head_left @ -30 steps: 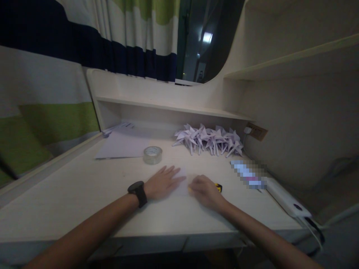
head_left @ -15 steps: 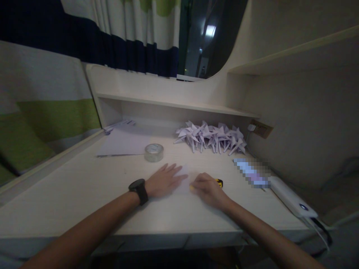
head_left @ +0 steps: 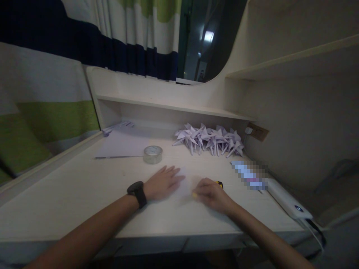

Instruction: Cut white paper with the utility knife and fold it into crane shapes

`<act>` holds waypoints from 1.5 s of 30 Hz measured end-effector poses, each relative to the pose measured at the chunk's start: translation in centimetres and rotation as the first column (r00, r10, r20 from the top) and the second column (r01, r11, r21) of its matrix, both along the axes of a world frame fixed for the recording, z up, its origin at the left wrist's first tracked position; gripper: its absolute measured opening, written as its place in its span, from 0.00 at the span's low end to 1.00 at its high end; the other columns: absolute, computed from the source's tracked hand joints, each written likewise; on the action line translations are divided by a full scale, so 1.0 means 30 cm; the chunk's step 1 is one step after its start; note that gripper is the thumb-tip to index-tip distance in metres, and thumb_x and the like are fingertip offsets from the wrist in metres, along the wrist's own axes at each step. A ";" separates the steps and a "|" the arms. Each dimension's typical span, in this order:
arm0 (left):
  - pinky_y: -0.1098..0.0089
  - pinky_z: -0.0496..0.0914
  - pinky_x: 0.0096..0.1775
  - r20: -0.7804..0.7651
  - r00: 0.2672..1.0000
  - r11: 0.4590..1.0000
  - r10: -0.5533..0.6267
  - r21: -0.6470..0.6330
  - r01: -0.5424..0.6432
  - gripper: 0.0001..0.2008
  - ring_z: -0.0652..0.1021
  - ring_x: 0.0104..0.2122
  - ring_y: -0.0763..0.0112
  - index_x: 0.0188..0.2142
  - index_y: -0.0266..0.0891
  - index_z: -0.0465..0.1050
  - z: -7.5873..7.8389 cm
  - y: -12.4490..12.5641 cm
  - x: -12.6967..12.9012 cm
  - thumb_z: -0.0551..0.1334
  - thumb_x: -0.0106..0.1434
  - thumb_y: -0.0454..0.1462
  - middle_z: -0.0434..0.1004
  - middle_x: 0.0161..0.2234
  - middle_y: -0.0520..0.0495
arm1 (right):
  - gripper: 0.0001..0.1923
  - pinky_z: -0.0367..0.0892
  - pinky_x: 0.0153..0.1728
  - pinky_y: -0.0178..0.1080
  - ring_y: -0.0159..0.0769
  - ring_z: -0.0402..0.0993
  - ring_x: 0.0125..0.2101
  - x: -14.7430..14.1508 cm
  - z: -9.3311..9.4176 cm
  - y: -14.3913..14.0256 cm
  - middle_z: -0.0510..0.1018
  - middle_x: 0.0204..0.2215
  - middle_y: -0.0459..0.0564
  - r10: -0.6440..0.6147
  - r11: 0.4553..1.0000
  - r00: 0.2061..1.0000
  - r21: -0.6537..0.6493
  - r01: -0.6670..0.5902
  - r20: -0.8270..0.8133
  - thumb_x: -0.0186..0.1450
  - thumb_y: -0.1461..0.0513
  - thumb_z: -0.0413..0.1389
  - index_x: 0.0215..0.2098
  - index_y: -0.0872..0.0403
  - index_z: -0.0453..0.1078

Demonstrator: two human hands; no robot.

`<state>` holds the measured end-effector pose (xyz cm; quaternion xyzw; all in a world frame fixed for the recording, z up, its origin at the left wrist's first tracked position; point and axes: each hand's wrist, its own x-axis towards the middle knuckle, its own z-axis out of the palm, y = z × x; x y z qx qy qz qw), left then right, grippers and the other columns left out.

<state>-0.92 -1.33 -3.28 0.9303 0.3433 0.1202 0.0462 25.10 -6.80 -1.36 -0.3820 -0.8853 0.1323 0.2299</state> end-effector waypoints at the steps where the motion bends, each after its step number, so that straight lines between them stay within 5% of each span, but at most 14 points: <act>1: 0.51 0.47 0.60 0.012 1.000 1.000 0.005 0.005 -0.005 0.22 0.56 0.63 0.56 0.61 0.51 0.58 0.001 0.001 -0.001 0.44 0.70 0.47 0.53 0.65 0.46 | 0.11 0.65 0.42 0.39 0.38 0.71 0.39 0.007 0.005 0.002 0.76 0.36 0.52 0.001 1.000 1.000 -0.016 -0.001 0.006 0.65 0.56 0.55 0.39 0.51 0.78; 8: 0.57 0.58 0.55 0.095 0.994 0.998 0.050 0.025 -0.052 0.19 0.68 0.54 0.57 0.54 0.44 0.67 0.031 0.035 -0.036 0.54 0.65 0.45 0.68 0.56 0.42 | 0.11 0.66 0.40 0.38 0.39 0.72 0.38 0.138 0.007 0.010 0.76 0.38 0.53 -0.132 0.987 0.991 -0.094 0.133 0.008 0.63 0.57 0.57 0.40 0.52 0.78; 15: 0.63 0.66 0.47 0.256 0.962 0.989 0.095 -0.133 -0.062 0.21 0.73 0.45 0.59 0.50 0.41 0.72 0.054 0.069 -0.060 0.63 0.58 0.44 0.71 0.49 0.41 | 0.13 0.66 0.41 0.40 0.42 0.73 0.39 0.270 0.000 0.010 0.76 0.39 0.55 -0.289 0.956 0.954 -0.023 0.292 0.083 0.63 0.57 0.55 0.43 0.53 0.76; 18: 0.65 0.68 0.41 0.270 0.949 0.972 0.164 -0.211 -0.108 0.25 0.76 0.37 0.61 0.50 0.39 0.72 0.047 0.074 -0.058 0.65 0.53 0.45 0.73 0.45 0.41 | 0.14 0.66 0.41 0.40 0.42 0.73 0.39 0.291 0.004 0.003 0.76 0.39 0.55 -0.342 0.939 0.929 0.015 0.343 0.138 0.64 0.57 0.53 0.44 0.53 0.76; 22: 0.64 0.67 0.41 0.246 0.946 0.970 0.212 -0.168 -0.174 0.25 0.75 0.39 0.58 0.48 0.40 0.73 0.043 0.072 -0.054 0.67 0.51 0.46 0.75 0.40 0.42 | 0.14 0.66 0.41 0.40 0.42 0.73 0.38 0.301 0.013 -0.011 0.76 0.38 0.55 -0.387 0.922 0.900 0.066 0.382 0.199 0.65 0.57 0.51 0.43 0.52 0.76; 28: 0.67 0.67 0.37 0.274 0.936 0.946 0.221 -0.292 -0.138 0.26 0.76 0.34 0.62 0.48 0.40 0.73 0.055 0.061 -0.047 0.68 0.48 0.42 0.76 0.39 0.43 | 0.13 0.66 0.39 0.40 0.42 0.73 0.38 0.303 0.034 -0.030 0.77 0.38 0.54 -0.434 0.900 0.853 0.095 0.425 0.290 0.65 0.59 0.50 0.42 0.50 0.76; 34: 0.68 0.69 0.36 0.320 0.928 0.923 0.188 -0.381 -0.055 0.26 0.77 0.35 0.63 0.49 0.40 0.72 0.043 0.068 -0.045 0.67 0.47 0.38 0.78 0.40 0.45 | 0.15 0.65 0.44 0.43 0.45 0.72 0.43 0.192 0.060 0.005 0.77 0.42 0.57 -0.402 0.914 0.884 0.160 0.373 0.240 0.63 0.62 0.53 0.46 0.54 0.74; 40: 0.68 0.69 0.38 0.358 0.918 0.915 0.172 -0.403 -0.015 0.25 0.78 0.36 0.64 0.50 0.40 0.70 0.029 0.070 -0.040 0.64 0.50 0.35 0.79 0.38 0.45 | 0.20 0.64 0.47 0.41 0.42 0.71 0.45 -0.042 0.047 0.156 0.74 0.47 0.57 -0.133 0.991 0.986 0.039 0.129 0.105 0.63 0.58 0.56 0.53 0.54 0.69; 45: 0.68 0.69 0.37 0.350 0.928 0.951 0.131 -0.308 -0.018 0.20 0.76 0.36 0.64 0.44 0.40 0.73 0.041 0.065 -0.041 0.63 0.50 0.35 0.77 0.37 0.46 | 0.28 0.64 0.41 0.39 0.43 0.71 0.39 -0.156 0.021 0.282 0.76 0.39 0.53 -0.008 1.000 0.961 0.008 0.006 0.278 0.48 0.49 0.67 0.43 0.53 0.75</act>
